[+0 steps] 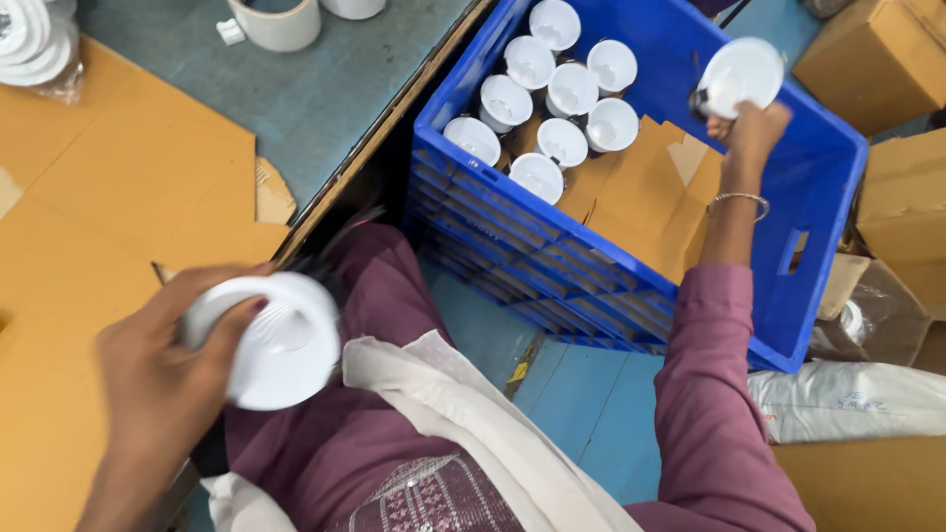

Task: The person assembles small electronic components by inserting wires into white plastic housings and securing them with a yellow-handled screwdriver. They repeatedly pick up components, align wires, tighten screws, and place finished units into a blue crate.

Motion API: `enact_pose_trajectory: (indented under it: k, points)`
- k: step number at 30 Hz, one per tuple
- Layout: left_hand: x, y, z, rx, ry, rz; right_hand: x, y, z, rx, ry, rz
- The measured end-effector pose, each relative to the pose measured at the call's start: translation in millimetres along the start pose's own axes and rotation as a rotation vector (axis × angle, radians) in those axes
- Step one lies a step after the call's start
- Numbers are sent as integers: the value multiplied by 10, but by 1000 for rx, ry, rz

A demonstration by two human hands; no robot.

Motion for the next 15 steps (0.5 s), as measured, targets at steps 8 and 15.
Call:
enact_pose_trajectory:
  k: [8,15]
  points:
    - [-166,-276,695,-99,-52,-114,57,254,-1080,-2,468,-358]
    - [-334,-348,1096,-37,-126,-129,122,649,-1253,38,634,-239]
Point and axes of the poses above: each hand's wrist, its own x-axis towards the middle knuckle, its own y-axis out of the palm, z = x × y, the point moved 4 cm from there along x, towards the middle knuckle, and after that the axes turned 2 degrees about -x, right-handed, at the moved point
